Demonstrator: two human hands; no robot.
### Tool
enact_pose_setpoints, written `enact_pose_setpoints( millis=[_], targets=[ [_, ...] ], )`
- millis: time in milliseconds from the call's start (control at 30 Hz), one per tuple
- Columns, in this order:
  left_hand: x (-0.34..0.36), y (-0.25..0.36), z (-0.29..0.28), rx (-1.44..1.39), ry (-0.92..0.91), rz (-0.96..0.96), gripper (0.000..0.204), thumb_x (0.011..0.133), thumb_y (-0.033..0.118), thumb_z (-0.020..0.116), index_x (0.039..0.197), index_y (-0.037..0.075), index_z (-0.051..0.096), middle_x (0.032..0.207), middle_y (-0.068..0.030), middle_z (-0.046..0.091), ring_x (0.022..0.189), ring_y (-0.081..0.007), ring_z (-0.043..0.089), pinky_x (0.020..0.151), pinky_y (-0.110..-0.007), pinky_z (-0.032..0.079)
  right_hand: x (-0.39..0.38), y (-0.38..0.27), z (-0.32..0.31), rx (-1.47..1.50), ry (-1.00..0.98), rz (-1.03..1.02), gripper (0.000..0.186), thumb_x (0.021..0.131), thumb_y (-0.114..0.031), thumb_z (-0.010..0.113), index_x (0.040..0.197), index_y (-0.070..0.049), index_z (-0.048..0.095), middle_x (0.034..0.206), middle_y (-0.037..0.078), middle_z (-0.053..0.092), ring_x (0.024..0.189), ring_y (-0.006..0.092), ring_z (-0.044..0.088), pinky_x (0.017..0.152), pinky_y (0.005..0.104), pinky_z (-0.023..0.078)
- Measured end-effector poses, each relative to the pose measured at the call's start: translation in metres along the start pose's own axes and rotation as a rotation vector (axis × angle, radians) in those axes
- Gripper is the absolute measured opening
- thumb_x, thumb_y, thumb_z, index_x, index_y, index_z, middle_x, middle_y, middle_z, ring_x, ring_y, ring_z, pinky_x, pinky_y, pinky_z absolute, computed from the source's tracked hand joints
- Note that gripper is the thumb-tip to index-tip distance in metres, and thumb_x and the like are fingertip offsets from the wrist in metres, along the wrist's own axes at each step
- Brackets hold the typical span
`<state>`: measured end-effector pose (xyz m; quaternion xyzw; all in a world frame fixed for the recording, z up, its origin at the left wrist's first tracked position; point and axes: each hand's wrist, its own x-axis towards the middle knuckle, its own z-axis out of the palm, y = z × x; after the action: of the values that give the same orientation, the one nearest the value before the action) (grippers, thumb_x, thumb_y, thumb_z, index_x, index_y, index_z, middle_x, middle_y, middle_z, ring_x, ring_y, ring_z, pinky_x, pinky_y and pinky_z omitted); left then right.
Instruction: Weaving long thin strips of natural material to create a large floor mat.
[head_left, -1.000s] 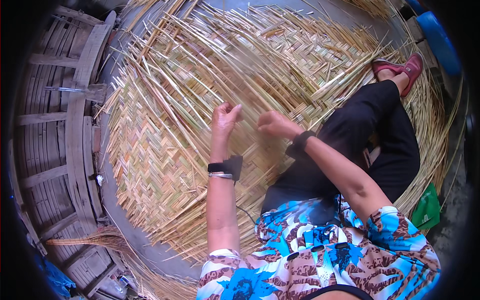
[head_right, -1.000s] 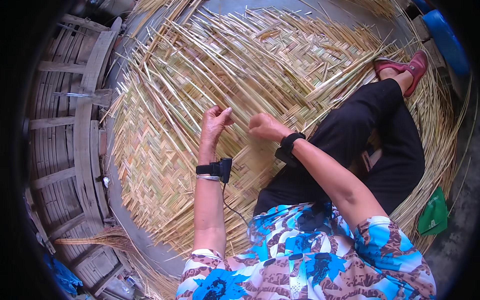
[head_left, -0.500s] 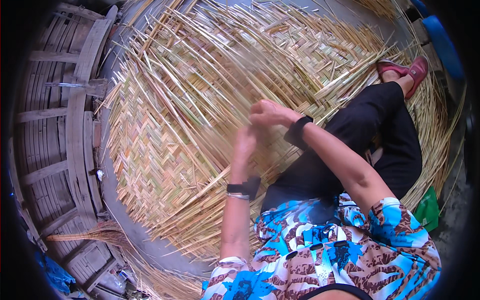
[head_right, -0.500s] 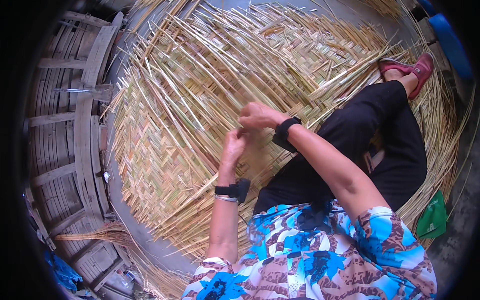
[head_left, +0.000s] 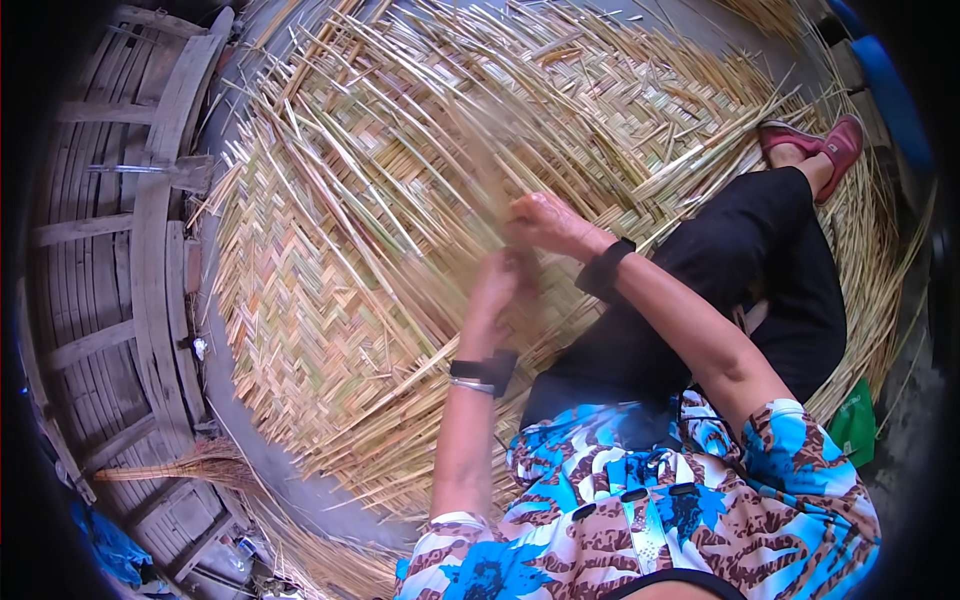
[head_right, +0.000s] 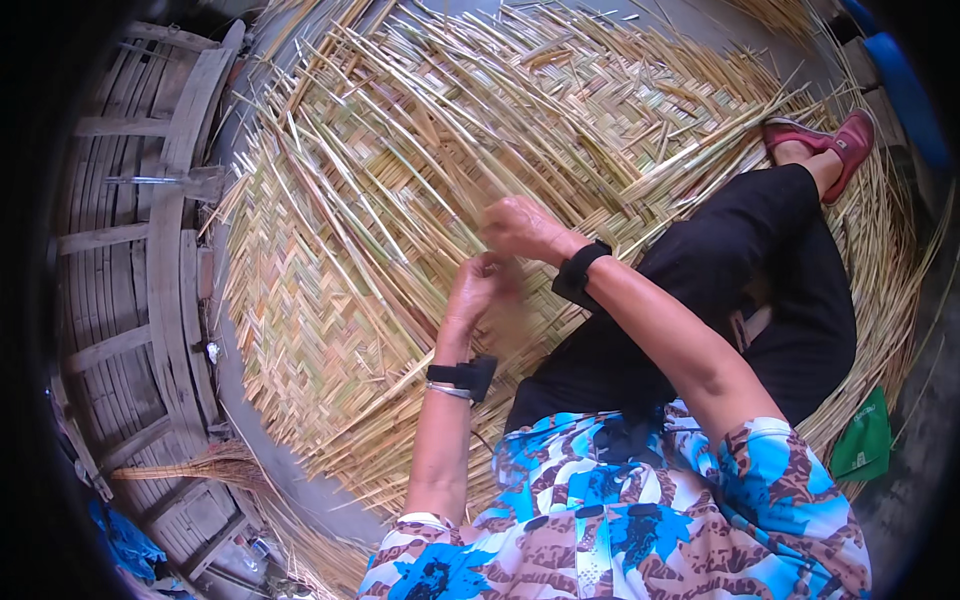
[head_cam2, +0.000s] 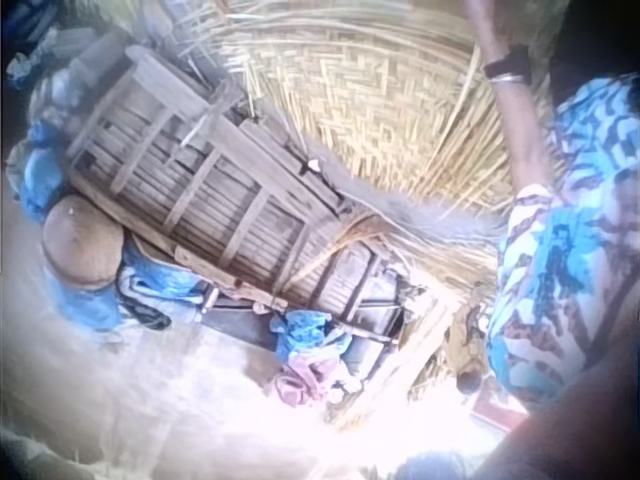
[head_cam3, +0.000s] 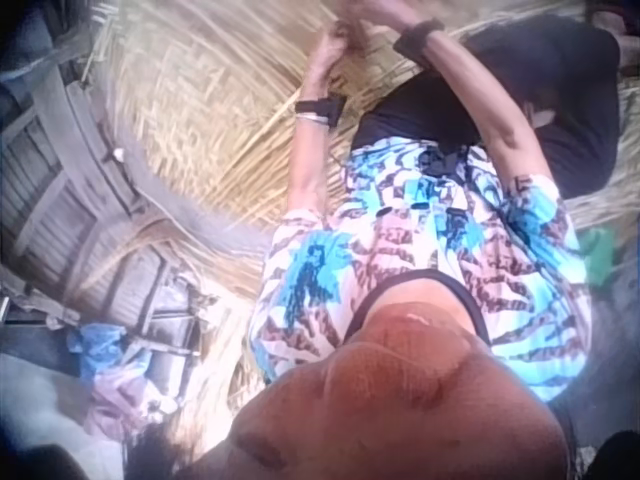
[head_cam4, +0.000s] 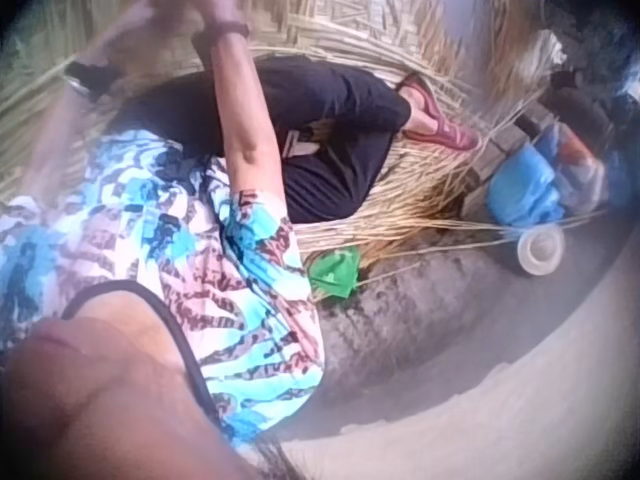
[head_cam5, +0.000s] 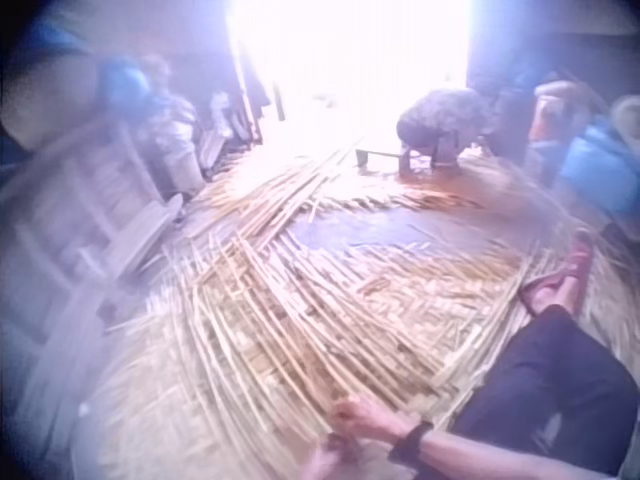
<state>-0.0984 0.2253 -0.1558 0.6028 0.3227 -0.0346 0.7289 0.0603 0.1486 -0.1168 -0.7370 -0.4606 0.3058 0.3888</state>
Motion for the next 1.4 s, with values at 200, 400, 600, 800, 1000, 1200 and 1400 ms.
enact_pose_setpoints(
  millis=[200,400,600,800,1000,1200,1400],
  targets=[
    [0.002,0.018,0.0,0.735,0.065,0.237,0.02,0.084,0.014,0.054,0.091,-0.001,0.065,0.072,-0.021,0.066,0.065,-0.0351,0.066,0.058,-0.043,0.05,-0.001,0.006,-0.01,-0.11,0.023,-0.041,0.012,0.077,-0.014,0.06,0.071,-0.005,0.064,0.071,0.019,0.063,0.067,0.0394,0.06,0.06,0.0464,0.047],
    [-0.015,-0.02,0.032,0.838,0.528,0.301,0.018,0.085,0.019,0.059,0.086,0.001,0.062,0.072,-0.0219,0.063,0.07,-0.0432,0.062,0.063,-0.051,0.047,0.014,-0.023,0.018,-0.263,-0.091,-0.22,0.01,0.075,-0.013,0.06,0.068,-0.007,0.064,0.069,0.016,0.063,0.067,0.0359,0.063,0.062,0.045,0.05],
    [-0.024,-0.019,0.03,0.576,0.497,0.265,0.015,0.086,0.017,0.06,0.09,0.003,0.061,0.067,-0.0191,0.063,0.061,-0.0347,0.065,0.058,-0.044,0.05,0.012,-0.008,-0.002,0.002,-0.161,-0.094,0.01,0.075,-0.012,0.065,0.08,-0.004,0.07,0.074,0.018,0.065,0.067,0.0382,0.062,0.063,0.0436,0.049],
    [-0.018,0.001,0.028,0.57,0.319,0.204,0.016,0.084,0.018,0.061,0.082,0.002,0.061,0.063,-0.0182,0.063,0.06,-0.0345,0.065,0.058,-0.044,0.051,0.012,-0.017,0.003,-0.18,-0.104,-0.078,0.013,0.078,-0.014,0.064,0.082,-0.003,0.07,0.079,0.021,0.065,0.075,0.0384,0.063,0.067,0.0433,0.049],
    [0.0,-0.009,0.043,0.844,0.533,0.216,0.017,0.086,0.012,0.049,0.091,-0.001,0.06,0.075,-0.0246,0.063,0.069,-0.0428,0.062,0.062,-0.049,0.049,-0.01,0.02,0.008,-0.281,0.077,-0.098,0.014,0.078,-0.014,0.061,0.079,-0.002,0.068,0.077,0.02,0.066,0.073,0.0379,0.064,0.064,0.0442,0.051],
    [-0.049,-0.013,0.016,0.089,0.419,0.111,0.025,0.088,0.022,0.064,0.097,-0.001,0.06,0.074,-0.0172,0.067,0.064,-0.0248,0.067,0.056,-0.034,0.054,-0.05,0.013,0.023,-0.501,-0.162,-0.161,0.011,0.072,-0.013,0.063,0.066,-0.003,0.061,0.074,0.018,0.063,0.068,0.0364,0.063,0.061,0.0445,0.05],
    [-0.151,-0.059,-0.049,-0.521,0.638,-0.167,0.02,0.094,0.021,0.061,0.101,0.002,0.058,0.088,-0.0134,0.069,0.07,-0.0151,0.068,0.048,-0.021,0.047,-0.027,-0.04,0.051,-0.443,-0.101,-0.366,0.004,0.072,-0.006,0.059,0.076,-0.006,0.058,0.076,0.013,0.061,0.081,0.0321,0.063,0.071,0.0405,0.051]
  ],
)
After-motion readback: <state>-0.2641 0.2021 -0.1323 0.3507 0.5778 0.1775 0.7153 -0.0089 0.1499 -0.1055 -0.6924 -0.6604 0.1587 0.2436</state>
